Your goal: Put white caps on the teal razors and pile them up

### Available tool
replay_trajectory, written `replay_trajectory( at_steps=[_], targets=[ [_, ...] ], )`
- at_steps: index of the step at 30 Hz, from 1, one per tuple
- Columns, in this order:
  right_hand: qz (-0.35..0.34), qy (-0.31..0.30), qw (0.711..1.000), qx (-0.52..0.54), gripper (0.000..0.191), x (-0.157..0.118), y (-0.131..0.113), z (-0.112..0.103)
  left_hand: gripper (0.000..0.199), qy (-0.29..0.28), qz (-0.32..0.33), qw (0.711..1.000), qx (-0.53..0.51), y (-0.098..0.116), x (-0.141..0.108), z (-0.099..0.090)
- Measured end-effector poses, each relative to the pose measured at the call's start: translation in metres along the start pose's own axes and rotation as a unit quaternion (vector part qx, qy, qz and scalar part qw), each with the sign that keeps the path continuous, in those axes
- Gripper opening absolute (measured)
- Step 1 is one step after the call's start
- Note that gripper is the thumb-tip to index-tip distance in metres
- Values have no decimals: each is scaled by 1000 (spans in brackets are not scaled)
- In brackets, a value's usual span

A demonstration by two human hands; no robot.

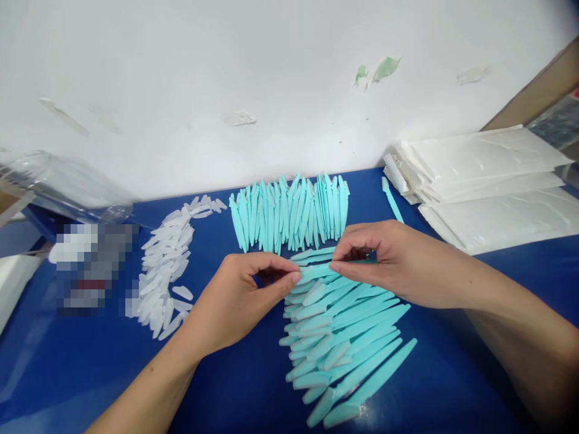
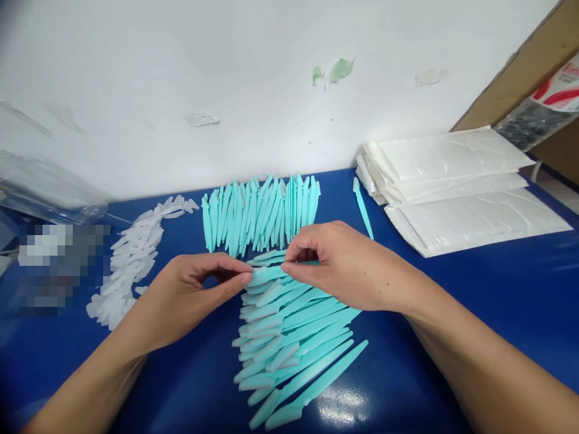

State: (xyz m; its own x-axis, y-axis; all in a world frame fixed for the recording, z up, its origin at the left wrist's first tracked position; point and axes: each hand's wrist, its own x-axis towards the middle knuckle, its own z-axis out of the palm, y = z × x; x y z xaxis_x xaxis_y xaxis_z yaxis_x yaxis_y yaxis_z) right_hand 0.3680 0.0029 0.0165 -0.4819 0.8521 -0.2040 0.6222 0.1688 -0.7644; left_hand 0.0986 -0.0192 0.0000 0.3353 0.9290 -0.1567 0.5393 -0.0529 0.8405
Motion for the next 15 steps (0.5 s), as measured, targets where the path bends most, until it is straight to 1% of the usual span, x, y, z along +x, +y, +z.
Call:
replay_trajectory(
  at_steps=[4,8,10,12,13,15],
  targets=[
    [-10,-9,998,-62,23,4,1,1,14,-9,46,997,53,4,-1,5],
    [-5,-44,995,-87,24,4,2,1,14,-33,58,996,65,4,-2,4],
    [-1,-42,996,-81,25,3,4,-2,15,-25,61,996,62,4,-2,0],
    [20,0,998,-61,28,4,10,-6,18,8,60,996,66,3,-1,-9],
    [37,38,997,-54,31,5,13,-8,20,36,56,995,73,3,-1,-14],
    [78,129,987,-60,36,11,22,-12,24,111,34,989,86,1,1,-25]
  ],
)
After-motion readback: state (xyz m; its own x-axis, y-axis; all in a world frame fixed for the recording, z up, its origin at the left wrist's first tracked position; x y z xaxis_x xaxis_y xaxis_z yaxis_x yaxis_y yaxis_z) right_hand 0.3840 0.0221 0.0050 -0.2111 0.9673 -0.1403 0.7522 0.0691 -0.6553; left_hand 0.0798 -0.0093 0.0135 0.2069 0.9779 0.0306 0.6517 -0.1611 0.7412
